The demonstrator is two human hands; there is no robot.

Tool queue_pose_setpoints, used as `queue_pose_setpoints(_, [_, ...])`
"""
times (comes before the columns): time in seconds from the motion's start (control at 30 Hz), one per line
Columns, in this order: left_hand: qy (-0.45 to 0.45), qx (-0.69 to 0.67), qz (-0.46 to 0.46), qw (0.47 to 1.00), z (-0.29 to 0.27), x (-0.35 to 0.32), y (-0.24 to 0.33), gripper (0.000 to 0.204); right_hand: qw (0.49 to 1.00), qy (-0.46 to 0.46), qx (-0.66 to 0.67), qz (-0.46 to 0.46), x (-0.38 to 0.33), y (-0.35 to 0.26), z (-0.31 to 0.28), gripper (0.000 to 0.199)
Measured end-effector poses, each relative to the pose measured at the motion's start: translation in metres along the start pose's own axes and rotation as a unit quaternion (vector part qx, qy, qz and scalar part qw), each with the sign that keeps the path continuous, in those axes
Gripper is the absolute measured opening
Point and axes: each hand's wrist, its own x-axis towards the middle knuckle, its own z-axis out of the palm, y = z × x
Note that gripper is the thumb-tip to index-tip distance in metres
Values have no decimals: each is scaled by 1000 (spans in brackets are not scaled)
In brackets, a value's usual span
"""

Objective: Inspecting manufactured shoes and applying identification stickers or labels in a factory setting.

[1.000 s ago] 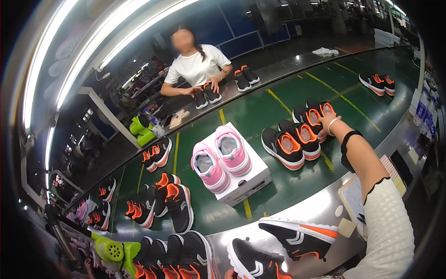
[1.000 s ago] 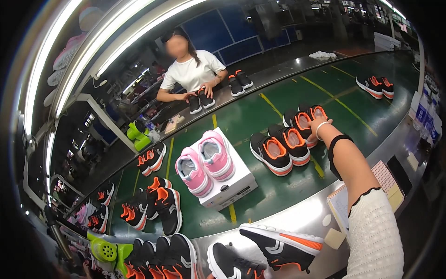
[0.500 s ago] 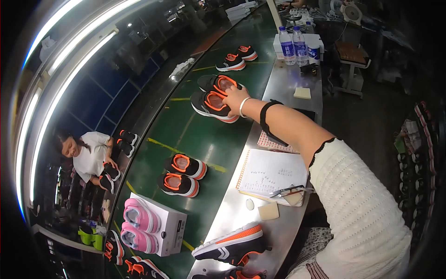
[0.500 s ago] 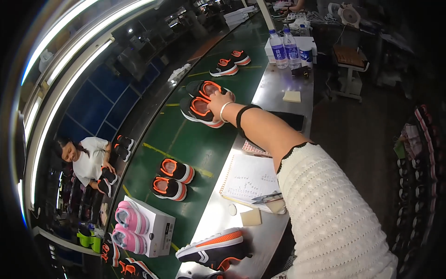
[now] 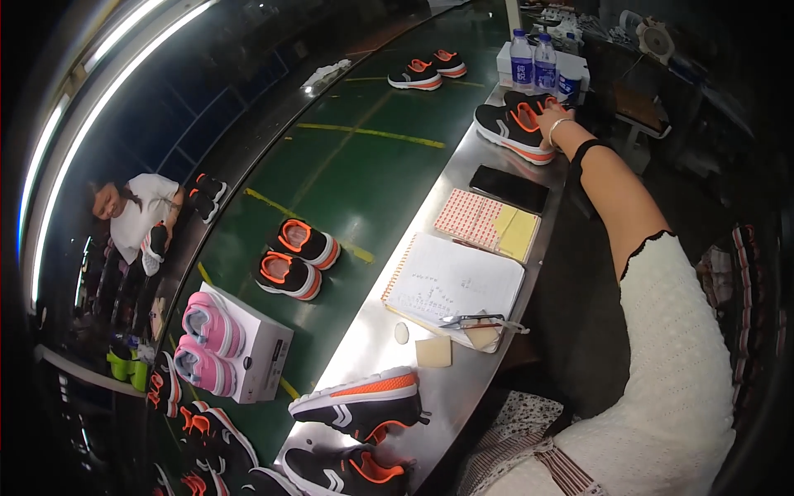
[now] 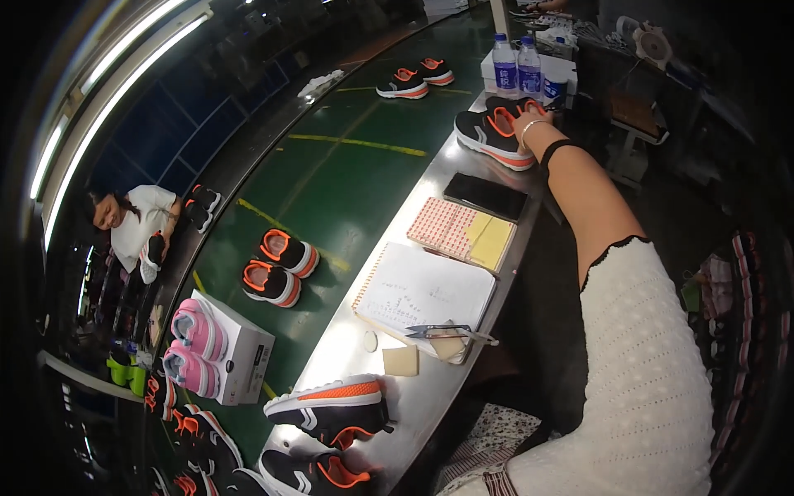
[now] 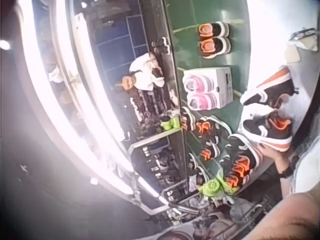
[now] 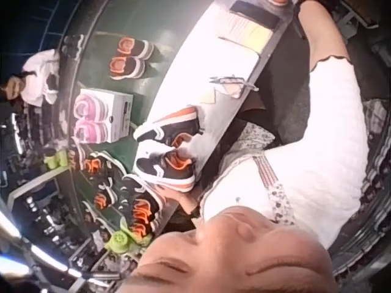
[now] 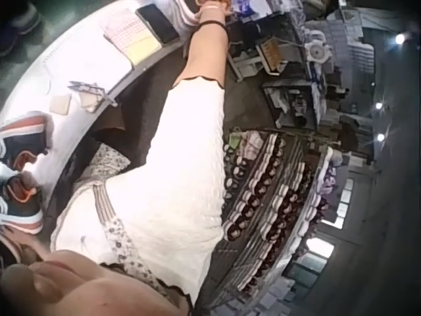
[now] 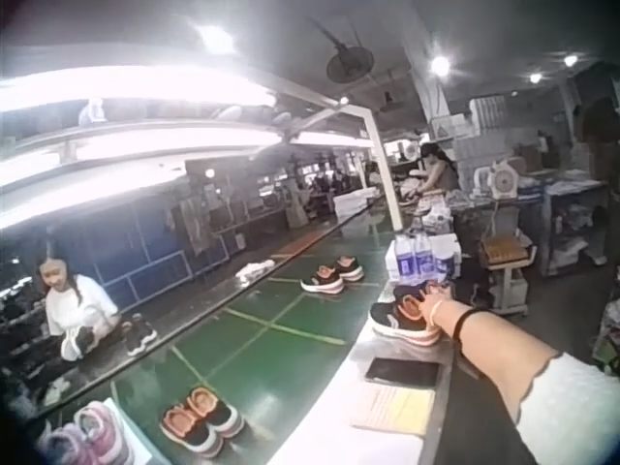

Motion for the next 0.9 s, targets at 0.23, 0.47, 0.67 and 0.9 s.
queue_pose_setpoints(0.23, [-37, -144, -83, 985, -2, 8, -17, 29, 876, 252, 173, -374, -64, -196, -84, 51])
queue_pose_setpoints(0.47, [-25, -89, -56, 994, -12, 11, -15, 31, 856, 112, 108, -492, -185, -397, -121, 71])
queue_pose_setpoints(0.67, [-47, -76, -14, 996, -20, 16, -12, 26, 883, 53, 289, -367, -199, -440, -105, 57])
queue_pose_setpoints(0.9, [-53, -35, 7, 998, -25, 19, -11, 32, 807, 130, 464, -340, -186, -358, -92, 49])
